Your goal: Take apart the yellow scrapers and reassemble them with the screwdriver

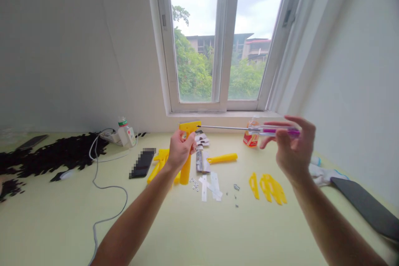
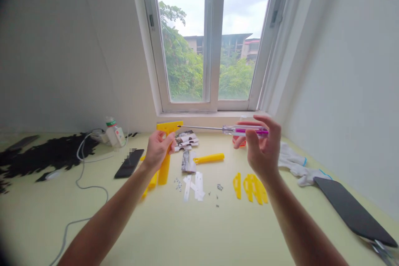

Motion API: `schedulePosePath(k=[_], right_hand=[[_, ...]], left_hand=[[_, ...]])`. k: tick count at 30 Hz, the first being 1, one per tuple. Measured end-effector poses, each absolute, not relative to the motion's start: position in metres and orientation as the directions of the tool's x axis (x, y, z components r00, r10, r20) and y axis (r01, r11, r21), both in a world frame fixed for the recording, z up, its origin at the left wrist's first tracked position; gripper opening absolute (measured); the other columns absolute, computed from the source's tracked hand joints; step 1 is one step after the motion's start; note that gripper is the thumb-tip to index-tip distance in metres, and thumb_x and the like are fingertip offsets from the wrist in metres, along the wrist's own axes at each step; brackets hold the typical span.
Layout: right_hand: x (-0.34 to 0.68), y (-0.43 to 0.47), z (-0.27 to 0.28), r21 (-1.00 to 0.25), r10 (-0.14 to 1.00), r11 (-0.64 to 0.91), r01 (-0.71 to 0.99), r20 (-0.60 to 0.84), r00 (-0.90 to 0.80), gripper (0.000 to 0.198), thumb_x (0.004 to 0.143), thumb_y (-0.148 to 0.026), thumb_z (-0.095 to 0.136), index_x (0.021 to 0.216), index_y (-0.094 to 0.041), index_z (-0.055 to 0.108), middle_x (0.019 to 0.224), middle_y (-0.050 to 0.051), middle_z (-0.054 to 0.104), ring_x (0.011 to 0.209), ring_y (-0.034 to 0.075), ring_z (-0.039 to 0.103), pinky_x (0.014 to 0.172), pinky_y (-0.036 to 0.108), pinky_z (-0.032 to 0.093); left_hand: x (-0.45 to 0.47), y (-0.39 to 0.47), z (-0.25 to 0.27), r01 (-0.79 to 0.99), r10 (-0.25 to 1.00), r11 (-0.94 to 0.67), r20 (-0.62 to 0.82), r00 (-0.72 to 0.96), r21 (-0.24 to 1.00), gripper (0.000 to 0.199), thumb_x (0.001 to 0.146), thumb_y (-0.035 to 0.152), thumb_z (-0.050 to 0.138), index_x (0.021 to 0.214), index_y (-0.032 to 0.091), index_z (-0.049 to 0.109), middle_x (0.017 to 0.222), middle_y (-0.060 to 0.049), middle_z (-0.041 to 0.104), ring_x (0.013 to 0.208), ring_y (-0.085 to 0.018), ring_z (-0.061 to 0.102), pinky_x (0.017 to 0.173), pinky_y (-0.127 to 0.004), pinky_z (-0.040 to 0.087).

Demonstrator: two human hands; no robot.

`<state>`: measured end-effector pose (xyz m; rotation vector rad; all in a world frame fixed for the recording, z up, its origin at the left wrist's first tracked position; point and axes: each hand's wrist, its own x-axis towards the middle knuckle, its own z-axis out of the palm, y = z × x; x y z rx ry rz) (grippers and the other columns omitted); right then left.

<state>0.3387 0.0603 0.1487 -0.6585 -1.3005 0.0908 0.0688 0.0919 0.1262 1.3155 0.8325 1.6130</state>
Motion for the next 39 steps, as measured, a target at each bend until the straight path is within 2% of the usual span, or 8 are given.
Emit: schedulePosePath(k=[6,11,16,21,26,30,35,39], right_hand=[[0.342,0.052,0.151,-0.568,0.574,0.798,0.202,0.818,0.037,0.043,0.087,-0.036,0.065,0.127,-0.031,0.049,0.121,0.007,0.060,0.066,0.014,0.066,0.055,0.033,0.058],[0.353,0.045,0.153,-0.629,0.603,0.627,0.459,0.765,0.223,0.018,0.089,-0.041,0.062,0.092,-0.024,0.065,0.055,-0.004,0.054,0.041,0.011,0.049,0.037,0.023,0.042],[0.356,0.046,0.157,-0.694,0.702,0.708,0.135,0.712,-0.024,0.042,0.085,-0.039,0.067,0.124,-0.035,0.051,0.122,0.003,0.061,0.067,0.015,0.066,0.064,0.037,0.059],[0.358,0.050,0.155,-0.712,0.690,0.598,0.368,0.691,0.217,0.024,0.089,-0.046,0.060,0.106,-0.028,0.059,0.062,-0.004,0.057,0.044,0.013,0.053,0.041,0.026,0.048],[0.358,0.055,0.154,-0.766,0.771,0.636,0.098,0.635,-0.039,0.053,0.081,-0.041,0.070,0.129,-0.034,0.049,0.092,0.002,0.068,0.066,0.020,0.069,0.065,0.039,0.060],[0.357,0.056,0.154,-0.774,0.742,0.577,0.258,0.630,0.230,0.029,0.086,-0.048,0.063,0.101,-0.023,0.063,0.053,-0.004,0.055,0.041,0.012,0.056,0.040,0.022,0.047],[0.360,0.057,0.153,-0.744,0.743,0.657,0.124,0.667,0.062,0.055,0.076,-0.038,0.075,0.126,-0.036,0.051,0.126,0.006,0.060,0.065,0.015,0.067,0.062,0.035,0.061],[0.362,0.056,0.151,-0.666,0.612,0.641,0.381,0.743,0.269,0.031,0.082,-0.043,0.070,0.107,-0.025,0.062,0.075,0.001,0.064,0.048,0.012,0.057,0.046,0.026,0.052]], left_hand=[[0.066,0.094,0.126,-0.163,0.866,-0.498,0.478,-0.148,0.852,0.028,0.077,0.038,0.071,0.090,0.018,0.055,0.054,0.008,0.049,0.038,-0.006,0.044,0.036,-0.016,0.033],[0.068,0.093,0.121,-0.115,0.853,-0.522,0.513,-0.102,0.845,0.027,0.082,0.038,0.066,0.096,0.018,0.055,0.049,0.009,0.047,0.037,-0.006,0.041,0.036,-0.015,0.033],[0.071,0.094,0.116,-0.119,0.855,-0.517,0.507,-0.109,0.848,0.025,0.083,0.036,0.064,0.098,0.018,0.054,0.051,0.008,0.048,0.038,-0.006,0.042,0.036,-0.015,0.033],[0.073,0.092,0.115,-0.127,0.850,-0.526,0.519,-0.089,0.841,0.024,0.085,0.035,0.063,0.099,0.019,0.052,0.049,0.010,0.045,0.038,-0.005,0.039,0.036,-0.015,0.031],[0.071,0.090,0.116,-0.068,0.833,-0.545,0.531,-0.154,0.836,0.019,0.087,0.033,0.061,0.096,0.020,0.051,0.050,0.009,0.046,0.038,-0.006,0.040,0.037,-0.016,0.034],[0.072,0.088,0.116,-0.026,0.811,-0.573,0.562,-0.161,0.819,0.016,0.089,0.031,0.060,0.096,0.021,0.050,0.051,0.009,0.045,0.040,-0.006,0.041,0.038,-0.016,0.034],[0.073,0.088,0.114,-0.007,0.803,-0.583,0.575,-0.156,0.812,0.015,0.090,0.029,0.058,0.099,0.021,0.052,0.053,0.009,0.045,0.041,-0.006,0.042,0.038,-0.016,0.034],[0.074,0.088,0.112,0.019,0.788,-0.602,0.599,-0.142,0.798,0.018,0.090,0.029,0.058,0.104,0.020,0.053,0.057,0.009,0.046,0.043,-0.005,0.043,0.040,-0.016,0.036]])
